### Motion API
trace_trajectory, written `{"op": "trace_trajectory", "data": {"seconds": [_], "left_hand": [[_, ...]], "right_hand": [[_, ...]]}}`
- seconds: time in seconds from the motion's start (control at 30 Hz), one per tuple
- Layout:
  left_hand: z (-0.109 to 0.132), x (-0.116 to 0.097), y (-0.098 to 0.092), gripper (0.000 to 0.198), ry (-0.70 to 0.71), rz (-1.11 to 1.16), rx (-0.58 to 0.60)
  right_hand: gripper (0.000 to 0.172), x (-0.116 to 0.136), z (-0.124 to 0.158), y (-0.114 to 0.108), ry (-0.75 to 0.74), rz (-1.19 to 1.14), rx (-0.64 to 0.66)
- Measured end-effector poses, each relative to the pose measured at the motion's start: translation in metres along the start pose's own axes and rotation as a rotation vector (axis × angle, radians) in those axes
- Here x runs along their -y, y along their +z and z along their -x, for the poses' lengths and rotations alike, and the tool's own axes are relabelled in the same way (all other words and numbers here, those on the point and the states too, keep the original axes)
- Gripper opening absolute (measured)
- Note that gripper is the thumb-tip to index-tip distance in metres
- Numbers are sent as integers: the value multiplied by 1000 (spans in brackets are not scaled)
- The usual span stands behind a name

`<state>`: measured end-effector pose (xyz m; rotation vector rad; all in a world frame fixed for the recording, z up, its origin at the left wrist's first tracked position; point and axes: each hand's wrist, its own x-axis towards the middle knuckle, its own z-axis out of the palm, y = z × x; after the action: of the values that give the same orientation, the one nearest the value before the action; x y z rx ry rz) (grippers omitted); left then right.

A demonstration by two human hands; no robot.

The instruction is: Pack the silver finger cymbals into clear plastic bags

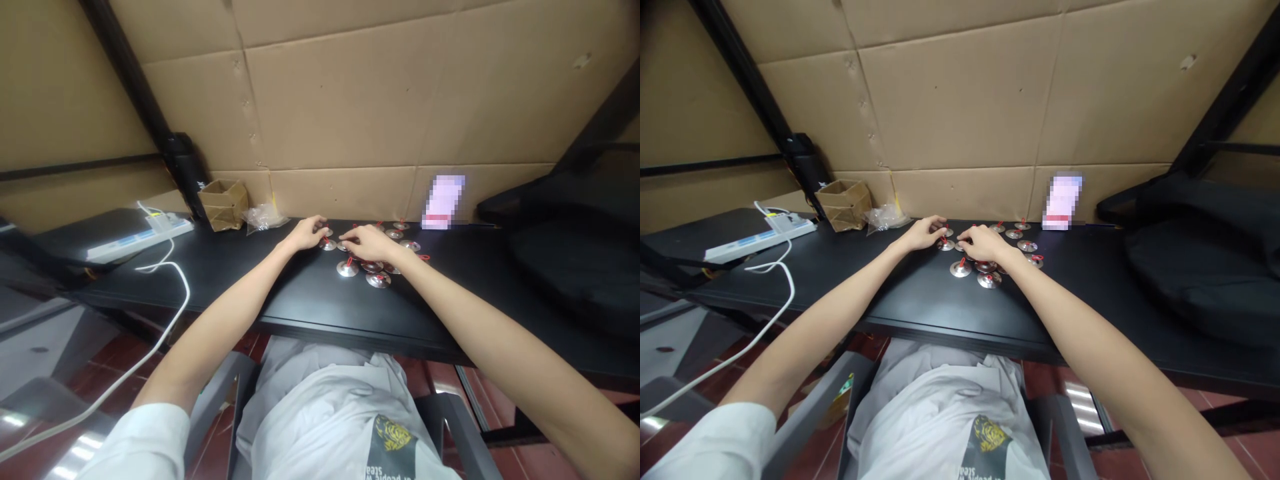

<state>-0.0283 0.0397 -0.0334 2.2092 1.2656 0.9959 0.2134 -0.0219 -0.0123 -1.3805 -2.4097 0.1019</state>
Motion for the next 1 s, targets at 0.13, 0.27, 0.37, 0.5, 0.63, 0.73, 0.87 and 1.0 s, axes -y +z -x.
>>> {"op": "trace_trajectory", "data": {"seconds": [0.13,0.27,0.37,0.5,0.63,0.73,0.87,1.0], "left_hand": [[6,-5,-7,61,69,-187,276],[11,-9,-8,78,-6,-322,374],[13,-12,-9,88,-89,-331,373],[16,-13,-13,109,-152,-332,305],[13,-10,-14,106,-175,-338,220],[7,-5,-13,68,-120,-301,144],[2,-2,-12,33,-44,-247,109],[6,-4,-10,50,-61,-313,108]], "right_hand": [[57,2,1,5,77,169,142],[70,-2,-1,7,166,237,192],[73,-7,-2,6,217,254,151],[60,-11,-2,3,259,282,92],[40,-10,0,-1,235,252,-36],[35,-10,0,-2,231,134,-76],[45,-14,-3,3,204,25,-98],[62,-12,-3,8,89,36,44]]}}
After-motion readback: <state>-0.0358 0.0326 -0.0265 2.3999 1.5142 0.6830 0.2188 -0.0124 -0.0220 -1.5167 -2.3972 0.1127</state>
